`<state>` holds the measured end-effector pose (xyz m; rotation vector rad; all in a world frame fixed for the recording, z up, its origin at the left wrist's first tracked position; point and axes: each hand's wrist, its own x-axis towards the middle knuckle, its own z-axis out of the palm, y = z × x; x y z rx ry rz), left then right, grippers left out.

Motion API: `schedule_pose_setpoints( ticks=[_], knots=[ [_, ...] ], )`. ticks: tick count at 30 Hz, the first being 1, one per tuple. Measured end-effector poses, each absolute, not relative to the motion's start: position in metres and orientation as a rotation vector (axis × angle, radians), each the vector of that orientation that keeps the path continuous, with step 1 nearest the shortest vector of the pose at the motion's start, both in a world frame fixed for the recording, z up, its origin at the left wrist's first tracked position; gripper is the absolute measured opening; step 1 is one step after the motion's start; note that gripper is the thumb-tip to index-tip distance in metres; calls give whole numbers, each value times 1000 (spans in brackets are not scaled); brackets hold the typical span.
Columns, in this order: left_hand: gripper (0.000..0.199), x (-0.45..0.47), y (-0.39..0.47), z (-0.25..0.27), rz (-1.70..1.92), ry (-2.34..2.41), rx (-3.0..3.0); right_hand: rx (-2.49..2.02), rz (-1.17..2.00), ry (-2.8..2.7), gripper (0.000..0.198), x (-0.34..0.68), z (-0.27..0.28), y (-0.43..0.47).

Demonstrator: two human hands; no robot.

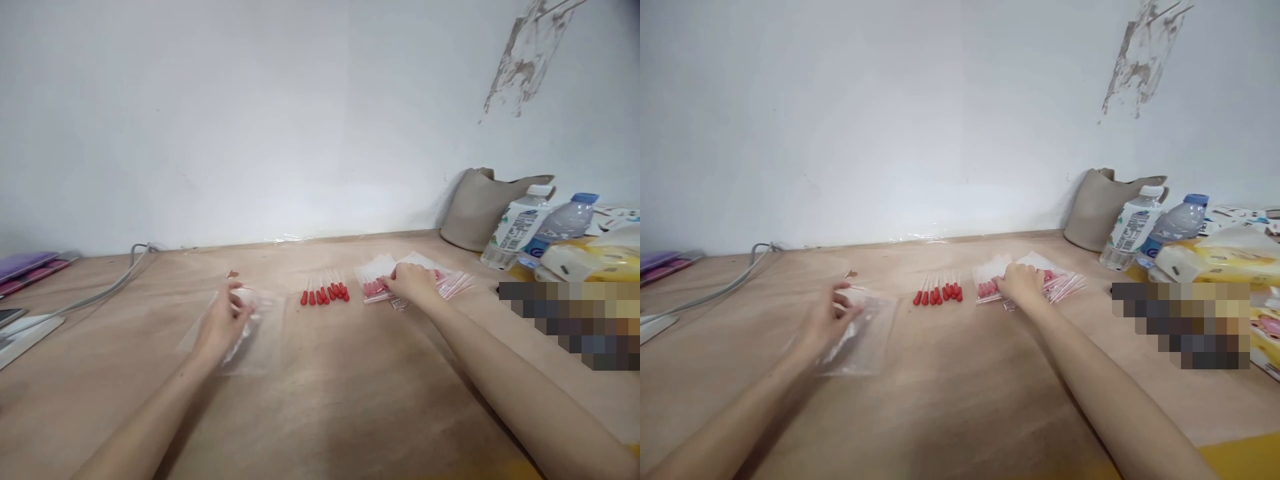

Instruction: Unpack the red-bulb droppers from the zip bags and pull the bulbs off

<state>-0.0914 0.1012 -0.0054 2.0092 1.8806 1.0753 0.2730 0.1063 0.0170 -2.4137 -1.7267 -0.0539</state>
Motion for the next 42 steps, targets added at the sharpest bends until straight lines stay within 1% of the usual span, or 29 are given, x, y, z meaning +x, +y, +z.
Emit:
schedule_pose_setpoints(
  ticks=[3, 6, 9, 12, 15, 17, 18, 20, 22, 25, 28, 30, 31, 33, 35, 37, 39, 42],
  knots=[
    [60, -133, 126, -4, 1205, 2072, 1905, -2418, -29, -1726, 37, 272, 16, 108],
    [67, -163, 142, -12, 1079, 2156, 1935, -2411, -30, -1730, 32, 272, 15, 110],
    [59, -165, 142, -16, 992, 2324, 2104, -2401, -55, -1725, 29, 270, 13, 109],
    [50, -145, 130, -10, 1110, 2465, 2293, -2383, -86, -1711, 30, 267, 14, 107],
    [43, -119, 115, -2, 1223, 2258, 2532, -2309, -193, -1653, 32, 266, 21, 103],
    [40, -103, 106, 1, 1256, 2033, 2671, -2126, -272, -1624, 29, 265, 29, 100],
    [39, -96, 102, 2, 1282, 1931, 2729, -1994, -258, -1625, 25, 263, 32, 98],
    [36, -84, 94, 3, 1362, 1764, 2802, -1695, -71, -1659, 18, 256, 36, 95],
    [35, -73, 86, 5, 1447, 1632, 2819, -1406, 281, -1671, 14, 243, 34, 91],
    [32, -59, 70, 7, 1519, 1416, 2826, -1068, 865, -1660, 21, 213, 17, 83],
    [27, -44, 53, 5, 1392, 1122, 2843, -895, 1227, -1757, 28, 182, -9, 76],
    [23, -34, 43, -1, 1197, 916, 2818, -857, 1315, -1778, 29, 167, -23, 75],
    [20, -29, 39, -4, 1094, 826, 2794, -845, 1317, -1782, 27, 162, -28, 75],
    [18, -20, 34, -9, 910, 705, 2736, -868, 1199, -1766, 23, 159, -34, 76],
    [20, -15, 32, -11, 767, 692, 2666, -964, 952, -1718, 18, 164, -36, 77],
    [23, -13, 33, -11, 688, 763, 2593, -1134, 693, -1674, 17, 174, -36, 76],
    [27, -14, 34, -11, 667, 841, 2543, -1321, 537, -1672, 22, 184, -36, 71],
    [29, -17, 38, -11, 683, 898, 2523, -1475, 538, -1775, 38, 193, -35, 60]
  ],
)
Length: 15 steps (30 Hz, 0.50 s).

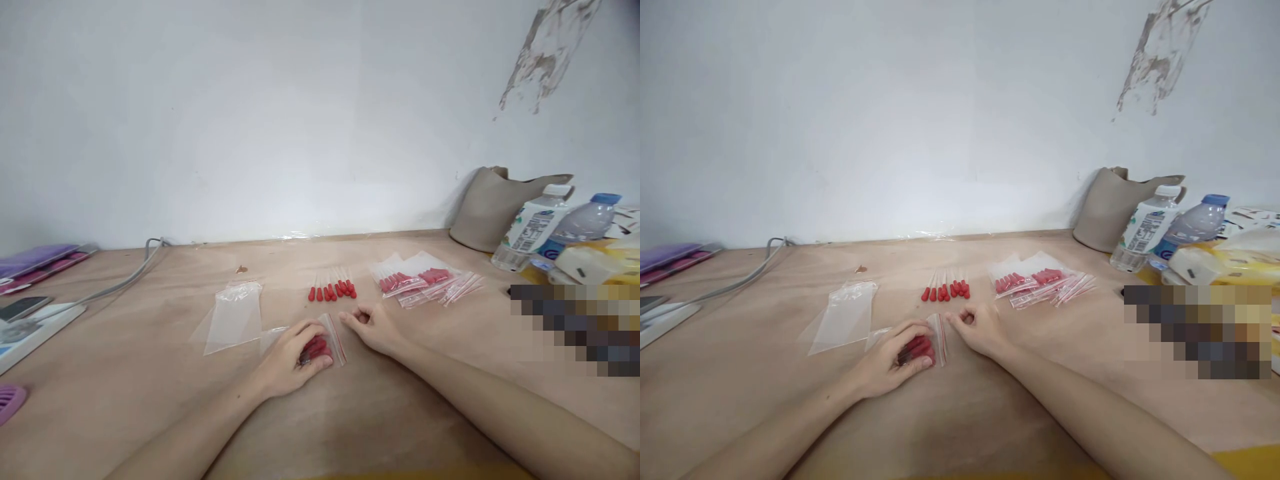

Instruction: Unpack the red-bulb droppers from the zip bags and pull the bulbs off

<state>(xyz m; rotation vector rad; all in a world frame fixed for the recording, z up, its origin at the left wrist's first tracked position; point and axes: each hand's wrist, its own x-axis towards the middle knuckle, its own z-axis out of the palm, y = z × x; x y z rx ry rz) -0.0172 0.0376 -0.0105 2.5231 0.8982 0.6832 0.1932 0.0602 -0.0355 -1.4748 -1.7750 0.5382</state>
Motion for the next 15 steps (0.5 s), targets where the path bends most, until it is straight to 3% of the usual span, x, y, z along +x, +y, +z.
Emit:
schedule_pose_setpoints(
  ticks=[2, 15],
  knots=[
    [29, -18, 40, -11, 682, 915, 2523, -1464, 615, -1865, 42, 193, -33, 54],
    [36, -12, 81, -12, 608, 764, 2880, -1308, 1071, -1923, 26, 183, -29, 58]
  ],
)
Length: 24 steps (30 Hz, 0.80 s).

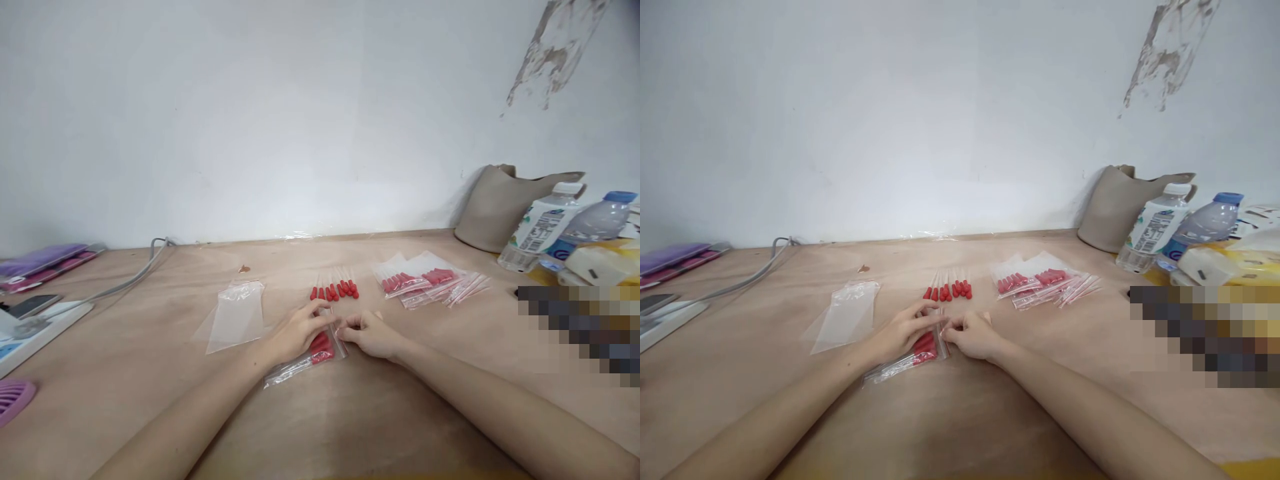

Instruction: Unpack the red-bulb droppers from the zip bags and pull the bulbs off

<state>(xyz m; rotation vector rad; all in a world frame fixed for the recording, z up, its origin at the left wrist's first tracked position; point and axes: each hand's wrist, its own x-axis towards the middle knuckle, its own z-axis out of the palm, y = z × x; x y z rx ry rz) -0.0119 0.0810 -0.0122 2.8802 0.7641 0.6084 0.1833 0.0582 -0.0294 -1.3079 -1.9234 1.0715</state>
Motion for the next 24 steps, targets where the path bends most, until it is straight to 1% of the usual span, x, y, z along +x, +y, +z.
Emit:
schedule_pose_setpoints(
  ticks=[3, 10, 16, 19, 22, 23, 24],
  knots=[
    [35, -9, 83, -16, 638, 741, 2942, -1285, 1085, -1927, 27, 185, -29, 58],
    [22, -8, 82, -19, 758, 703, 3015, -1348, 1015, -1956, 24, 184, -28, 57],
    [24, -8, 85, -20, 632, 614, 3320, -1397, 917, -1972, 24, 182, -35, 59],
    [25, -9, 85, -20, 615, 605, 3356, -1426, 871, -1951, 24, 182, -38, 58],
    [27, -10, 86, -20, 640, 664, 3299, -1351, 668, -1959, 11, 182, -39, 53],
    [27, -10, 87, -20, 639, 687, 3270, -1268, 557, -1997, 9, 182, -39, 51],
    [27, -10, 87, -20, 631, 710, 3242, -1165, 428, -2052, 12, 183, -39, 50]
  ],
)
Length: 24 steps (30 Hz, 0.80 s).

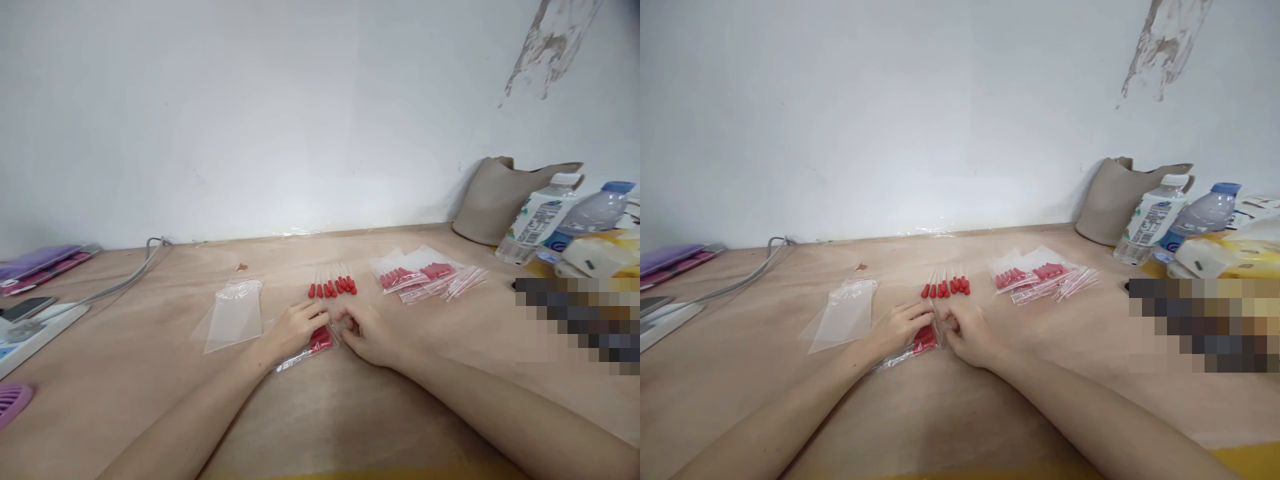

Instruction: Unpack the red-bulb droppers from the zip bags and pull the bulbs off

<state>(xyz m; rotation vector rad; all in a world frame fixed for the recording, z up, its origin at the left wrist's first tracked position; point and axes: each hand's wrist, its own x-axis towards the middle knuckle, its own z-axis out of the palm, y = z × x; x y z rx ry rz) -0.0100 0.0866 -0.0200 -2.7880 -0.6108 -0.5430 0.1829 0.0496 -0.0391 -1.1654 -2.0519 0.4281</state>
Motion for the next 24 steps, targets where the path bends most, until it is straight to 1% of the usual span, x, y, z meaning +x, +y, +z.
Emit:
schedule_pose_setpoints(
  ticks=[2, 5, 9, 12, 19, 24],
  knots=[
    [23, -10, 86, -19, -533, -651, -2822, -983, 156, -2169, 15, 184, -37, 48],
    [18, -8, 86, -18, -520, -675, -2849, -871, -197, -2231, 13, 185, -34, 50],
    [20, -7, 85, -16, -518, -674, -2855, -727, -462, -2234, 17, 186, -31, 56],
    [22, -7, 85, -17, -516, -660, -2845, -695, -553, -2234, 19, 187, -32, 59],
    [20, -7, 86, -20, -558, -645, -2812, -641, -536, -2239, 14, 190, -33, 65],
    [16, -7, 87, -17, -511, -593, -2771, -580, -591, -2248, 20, 190, -33, 68]
  ],
)
